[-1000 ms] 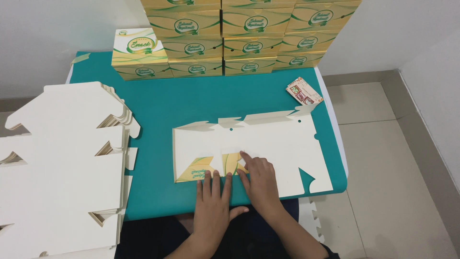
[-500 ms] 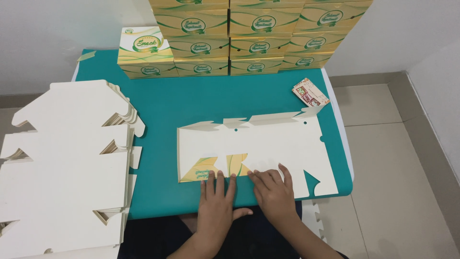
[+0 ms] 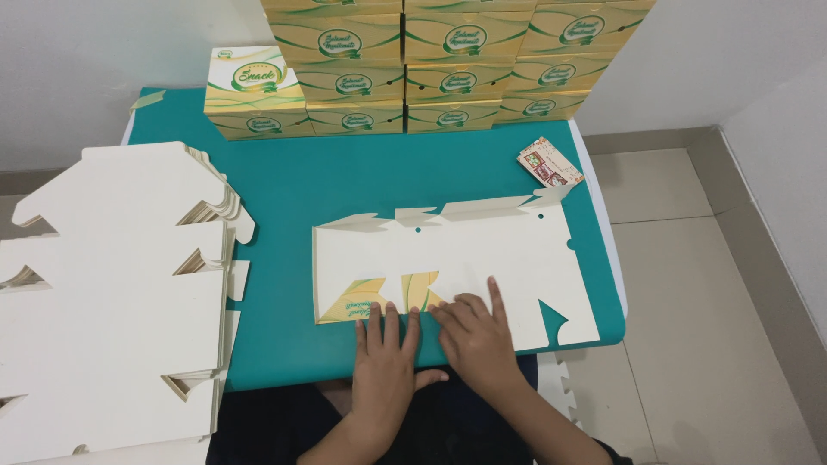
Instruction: The person folds flat cardboard pieces into rectangular boxes, inserts small snack packets inside, and closes the lids. The process is repeated for multiple units, with finished boxes stacked on the table.
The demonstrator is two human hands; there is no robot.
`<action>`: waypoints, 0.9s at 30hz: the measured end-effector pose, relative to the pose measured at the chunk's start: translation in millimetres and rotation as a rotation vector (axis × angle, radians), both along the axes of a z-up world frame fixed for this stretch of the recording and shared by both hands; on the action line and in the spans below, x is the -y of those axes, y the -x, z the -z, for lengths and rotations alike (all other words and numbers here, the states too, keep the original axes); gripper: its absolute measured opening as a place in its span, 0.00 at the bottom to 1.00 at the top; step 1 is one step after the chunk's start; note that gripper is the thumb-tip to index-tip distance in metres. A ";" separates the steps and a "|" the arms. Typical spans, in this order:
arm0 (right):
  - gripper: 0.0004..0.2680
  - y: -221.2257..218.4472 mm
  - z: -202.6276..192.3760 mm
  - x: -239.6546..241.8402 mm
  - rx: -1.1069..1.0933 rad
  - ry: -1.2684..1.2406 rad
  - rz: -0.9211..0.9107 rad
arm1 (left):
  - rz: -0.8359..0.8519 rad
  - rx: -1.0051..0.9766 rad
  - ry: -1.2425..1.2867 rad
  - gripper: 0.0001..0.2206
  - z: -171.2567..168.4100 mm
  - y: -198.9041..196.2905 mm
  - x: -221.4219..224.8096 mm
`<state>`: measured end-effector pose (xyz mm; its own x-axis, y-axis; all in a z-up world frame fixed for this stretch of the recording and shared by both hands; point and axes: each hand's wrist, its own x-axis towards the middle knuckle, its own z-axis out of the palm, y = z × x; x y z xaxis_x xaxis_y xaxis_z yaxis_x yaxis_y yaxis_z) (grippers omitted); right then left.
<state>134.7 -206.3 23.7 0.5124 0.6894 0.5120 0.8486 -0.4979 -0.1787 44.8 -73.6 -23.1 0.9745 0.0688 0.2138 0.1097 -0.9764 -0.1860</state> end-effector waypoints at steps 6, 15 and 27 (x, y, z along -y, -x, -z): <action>0.08 1.3 2.8 6.4 0.113 0.021 0.018 | 0.002 0.001 -0.019 0.51 -6.7 -0.2 -0.6; 0.11 8.8 4.5 -5.5 0.043 0.055 -0.076 | -0.006 0.015 -0.044 0.52 0.1 0.3 1.9; 0.19 -27.0 -17.4 92.1 -0.682 0.094 -0.088 | -0.003 -0.026 -0.059 0.53 -4.1 0.6 0.4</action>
<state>161.7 -298.5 41.1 0.6388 0.7687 0.0319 0.6002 -0.4719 -0.6459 44.3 -74.0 -18.9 0.9796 0.0594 0.1918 0.1066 -0.9633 -0.2464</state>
